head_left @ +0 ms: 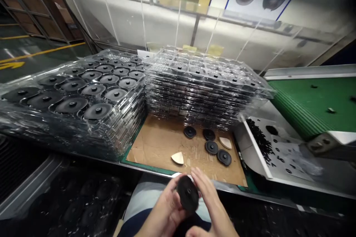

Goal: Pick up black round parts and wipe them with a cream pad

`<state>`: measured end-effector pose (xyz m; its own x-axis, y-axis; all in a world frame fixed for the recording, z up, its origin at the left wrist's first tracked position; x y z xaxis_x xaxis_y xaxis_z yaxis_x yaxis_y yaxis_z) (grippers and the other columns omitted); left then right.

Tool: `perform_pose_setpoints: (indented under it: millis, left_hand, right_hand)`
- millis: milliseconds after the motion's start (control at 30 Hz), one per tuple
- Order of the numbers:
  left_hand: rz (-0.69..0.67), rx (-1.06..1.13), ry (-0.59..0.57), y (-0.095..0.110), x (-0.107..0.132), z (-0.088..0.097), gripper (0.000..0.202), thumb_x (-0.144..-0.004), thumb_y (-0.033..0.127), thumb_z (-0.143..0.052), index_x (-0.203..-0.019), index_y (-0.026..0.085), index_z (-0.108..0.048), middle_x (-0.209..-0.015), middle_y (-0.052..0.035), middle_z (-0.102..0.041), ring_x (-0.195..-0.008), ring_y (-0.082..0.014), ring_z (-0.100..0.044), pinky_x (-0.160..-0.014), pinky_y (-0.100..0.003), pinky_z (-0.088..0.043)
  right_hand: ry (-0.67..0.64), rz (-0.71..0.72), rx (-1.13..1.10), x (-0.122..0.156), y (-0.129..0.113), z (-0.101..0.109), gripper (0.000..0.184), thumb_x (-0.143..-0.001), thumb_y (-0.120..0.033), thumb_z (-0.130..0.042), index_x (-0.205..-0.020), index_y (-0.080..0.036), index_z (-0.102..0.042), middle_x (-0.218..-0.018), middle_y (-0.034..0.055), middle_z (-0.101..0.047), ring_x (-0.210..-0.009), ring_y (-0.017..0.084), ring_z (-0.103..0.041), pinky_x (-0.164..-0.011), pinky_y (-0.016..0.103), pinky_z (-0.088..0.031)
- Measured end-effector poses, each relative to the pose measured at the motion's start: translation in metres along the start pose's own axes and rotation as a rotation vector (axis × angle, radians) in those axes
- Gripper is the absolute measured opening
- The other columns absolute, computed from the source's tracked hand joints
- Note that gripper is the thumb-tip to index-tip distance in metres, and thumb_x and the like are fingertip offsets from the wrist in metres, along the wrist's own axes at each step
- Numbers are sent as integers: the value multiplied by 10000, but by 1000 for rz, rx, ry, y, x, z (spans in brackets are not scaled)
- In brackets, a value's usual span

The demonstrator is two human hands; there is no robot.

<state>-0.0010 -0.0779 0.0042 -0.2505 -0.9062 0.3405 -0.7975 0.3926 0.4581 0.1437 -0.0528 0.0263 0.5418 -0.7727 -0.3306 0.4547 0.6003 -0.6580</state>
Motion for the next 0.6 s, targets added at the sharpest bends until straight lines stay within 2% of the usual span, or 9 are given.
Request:
perform_pose_setpoints:
  millis: [67,133,200,300,400,500,600]
  left_hand:
    - [-69,51,84,17,-7,9,505,-717,418,-746,-1178,252,-623,-1220,-110,-664,-1086,-259,-639,-963,-409,-468]
    - [-125,78,145,36,-16,17,490,-729,407,-739,-1175,243,-622,-1213,-112,-672,-1093,-261,-639,-1001,-434,-446]
    - [-162,92,198,52,-27,23,504,-740,405,-732,-1199,236,-607,-1222,-115,-672,-1122,-266,-629,-1046,-444,-410]
    - [-204,80,254,69,-39,28,534,-734,391,-743,-1223,240,-592,-1266,-116,-651,-1174,-275,-599,-1101,-454,-351]
    - [-204,68,267,76,-48,28,530,-726,381,-750,-1217,251,-599,-1302,-114,-627,-1184,-278,-591,-1111,-451,-340]
    - [-170,88,259,78,-58,27,533,-716,391,-754,-1212,260,-608,-1311,-118,-619,-1181,-286,-591,-1106,-451,-346]
    - [-144,74,268,81,-71,27,578,-679,401,-783,-1214,265,-610,-1340,-119,-594,-1203,-301,-567,-1067,-441,-390]
  right_hand:
    - [4,-107,-5,-24,17,0,657,-862,-563,-537,-1428,-258,-401,-1398,137,-490,-1200,289,-562,-968,416,-502]
    - [19,-255,11,-49,42,-11,464,-958,-429,-412,-1368,-220,-477,-1180,129,-607,-884,192,-681,-778,317,-574]
    - [25,-312,24,-70,64,-33,377,-951,-342,-422,-1260,-184,-570,-1003,104,-631,-691,162,-664,-641,287,-573]
    - [-19,-298,19,-85,81,-74,268,-880,-285,-524,-1088,-188,-661,-1063,126,-613,-811,221,-670,-691,344,-572]
    - [-73,-236,-36,-84,77,-98,265,-890,-249,-484,-1082,-210,-663,-1007,115,-652,-863,240,-662,-745,375,-559]
    - [-123,-173,-120,-88,74,-90,239,-898,-284,-479,-991,-212,-686,-811,74,-694,-775,218,-671,-714,332,-562]
    - [-80,-225,-153,-108,79,-57,213,-914,-292,-488,-943,-195,-675,-813,64,-715,-740,190,-679,-678,282,-560]
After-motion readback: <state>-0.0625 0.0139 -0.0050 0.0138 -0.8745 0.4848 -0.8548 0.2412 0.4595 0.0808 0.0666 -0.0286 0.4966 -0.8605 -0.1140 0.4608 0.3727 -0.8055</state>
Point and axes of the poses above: each hand's wrist, its own x-axis away from the middle knuckle, its own z-axis out of the back of the hand, y = z × x, the point moved 3 cm from there along -x, towards the middle knuckle
